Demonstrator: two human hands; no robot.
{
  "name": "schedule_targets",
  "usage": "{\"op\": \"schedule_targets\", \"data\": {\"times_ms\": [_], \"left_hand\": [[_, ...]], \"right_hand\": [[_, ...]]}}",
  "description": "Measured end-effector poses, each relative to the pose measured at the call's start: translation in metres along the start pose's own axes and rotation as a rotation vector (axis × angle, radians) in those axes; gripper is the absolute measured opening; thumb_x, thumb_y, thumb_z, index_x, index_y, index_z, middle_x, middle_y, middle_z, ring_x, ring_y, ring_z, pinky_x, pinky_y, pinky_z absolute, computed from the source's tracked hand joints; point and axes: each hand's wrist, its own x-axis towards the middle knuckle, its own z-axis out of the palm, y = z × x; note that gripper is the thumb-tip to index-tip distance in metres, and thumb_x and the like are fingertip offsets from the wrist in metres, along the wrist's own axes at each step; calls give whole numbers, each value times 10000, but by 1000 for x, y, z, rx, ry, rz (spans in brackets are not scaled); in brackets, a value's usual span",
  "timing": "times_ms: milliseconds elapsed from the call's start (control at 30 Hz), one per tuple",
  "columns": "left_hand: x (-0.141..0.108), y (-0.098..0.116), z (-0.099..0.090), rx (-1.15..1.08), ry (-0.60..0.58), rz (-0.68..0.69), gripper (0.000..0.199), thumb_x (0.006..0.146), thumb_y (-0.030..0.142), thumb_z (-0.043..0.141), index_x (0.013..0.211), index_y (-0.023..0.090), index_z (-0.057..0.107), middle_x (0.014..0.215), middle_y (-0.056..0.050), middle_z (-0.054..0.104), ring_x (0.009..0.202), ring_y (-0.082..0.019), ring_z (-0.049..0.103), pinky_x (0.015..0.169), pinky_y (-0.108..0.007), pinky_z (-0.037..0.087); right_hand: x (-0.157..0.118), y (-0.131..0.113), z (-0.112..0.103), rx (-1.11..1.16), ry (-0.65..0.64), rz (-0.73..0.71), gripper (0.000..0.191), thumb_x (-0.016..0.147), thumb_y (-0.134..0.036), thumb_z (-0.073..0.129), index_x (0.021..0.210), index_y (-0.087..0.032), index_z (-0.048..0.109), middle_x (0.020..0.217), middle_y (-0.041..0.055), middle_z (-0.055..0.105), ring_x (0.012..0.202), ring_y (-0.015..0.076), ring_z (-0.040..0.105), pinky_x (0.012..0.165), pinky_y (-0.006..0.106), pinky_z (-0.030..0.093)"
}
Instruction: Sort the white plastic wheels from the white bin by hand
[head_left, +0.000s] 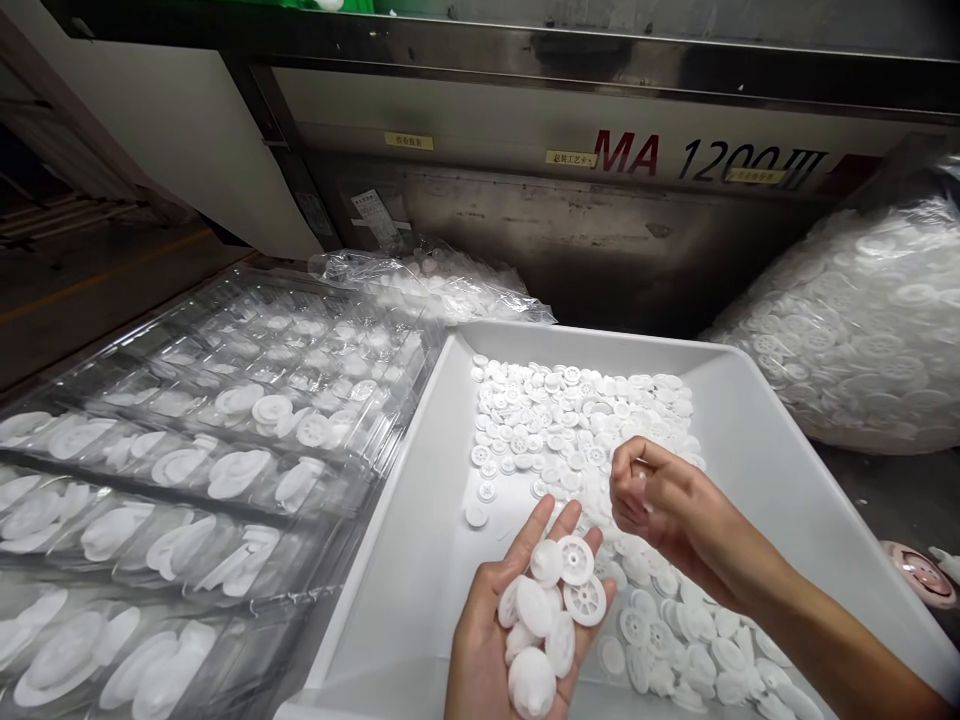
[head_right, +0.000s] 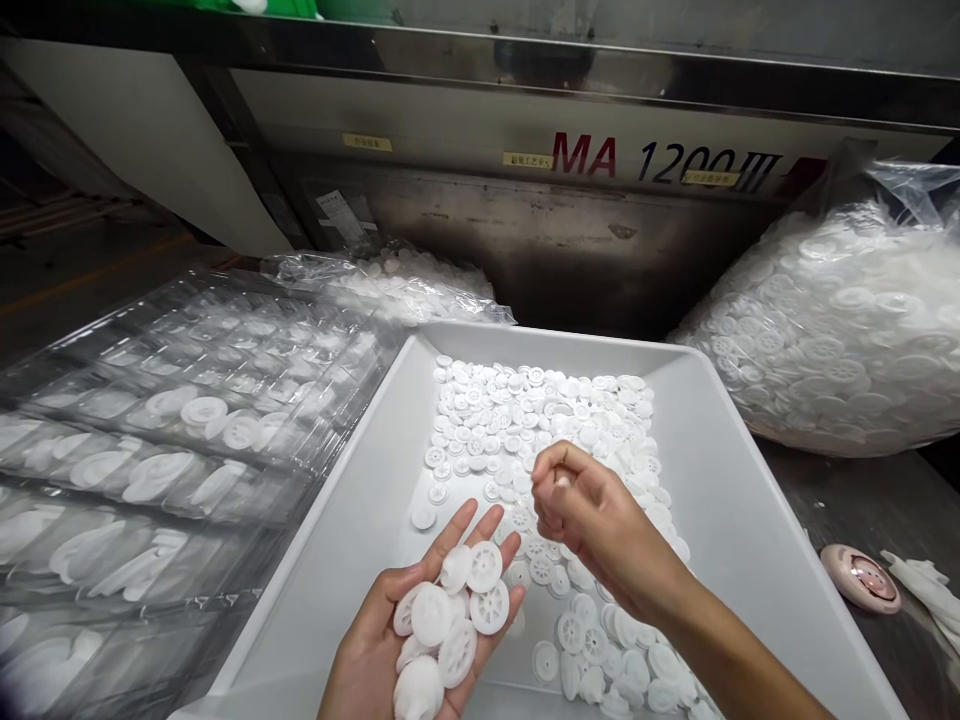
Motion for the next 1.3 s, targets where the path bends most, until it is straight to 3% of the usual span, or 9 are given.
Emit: {"op": "schedule_targets", "data": {"times_ms": [100, 233, 467, 567, 767, 1000, 1167, 1300], "left_hand": [[-2, 1, 2, -14, -20, 9, 354, 874, 240, 379, 1143, 183, 603, 1252, -57, 586, 1193, -243, 487, 1050, -425, 319], [-3, 1, 6, -8, -16, 29, 370, 891, 220, 328, 1100, 169, 629, 1215, -59, 612, 1180, -208, 500, 1006, -351, 374], [-1, 1, 0, 61, 13, 15, 348, 861, 199, 383, 1116, 213, 619, 1212, -52, 619, 1063, -194, 590, 790, -262, 503], [-1, 2, -4, 96, 2, -2, 371, 852, 218, 411, 1188, 202, 567, 1169, -92, 641, 1017, -205, 616, 820, -298, 501], [-2, 0, 2, 36, -37, -30, 408, 864, 222, 346, 1200, 105, 547, 1202, -145, 610, 1146, -249, 532, 959, -415, 419], [-2, 0, 10, -13, 46, -72, 459, 855, 221, 364, 1285, 81, 444, 1227, -160, 588, 1126, -296, 543, 1006, -521, 346], [-1, 1, 10, -32, 104, -97, 508, 837, 221, 398, 1328, 92, 377, 1198, -156, 609, 1105, -285, 561, 1005, -517, 351], [-1, 0, 8, -37, 120, -57, 410, 835, 194, 415, 1224, 112, 515, 1166, -127, 635, 1123, -266, 549, 995, -478, 382]], "right_hand": [[-9, -6, 7, -271, -73, 6, 236, 726, -220, 705, 912, -266, 567, 677, -55, 408, 619, 110, 364, 580, 248, 306], [-13, -7, 21, -593, -127, -18, 321, 722, -180, 693, 983, -322, 570, 674, -72, 441, 641, 103, 413, 575, 219, 320], [-9, -2, 19, -546, -95, -36, 325, 765, -146, 647, 1014, -328, 541, 611, -91, 333, 563, 88, 333, 532, 218, 272], [-9, -3, 16, -526, -75, -40, 305, 802, -216, 637, 1063, -326, 522, 611, -89, 327, 564, 91, 325, 525, 227, 253], [-6, -3, 15, -474, -63, 14, 295, 816, -339, 637, 1095, -315, 543, 557, -96, 289, 530, 94, 293, 538, 242, 255], [-6, 0, 14, -438, -57, 80, 306, 810, -360, 641, 1104, -343, 558, 579, -84, 278, 574, 98, 328, 577, 226, 302], [-6, -4, 10, -515, -81, 62, 343, 811, -378, 636, 1140, -351, 542, 589, -85, 333, 564, 91, 352, 567, 211, 330], [-9, -6, 6, -676, -114, -146, 212, 840, -305, 612, 1049, -329, 597, 702, -73, 565, 513, 75, 354, 496, 201, 321]]}}
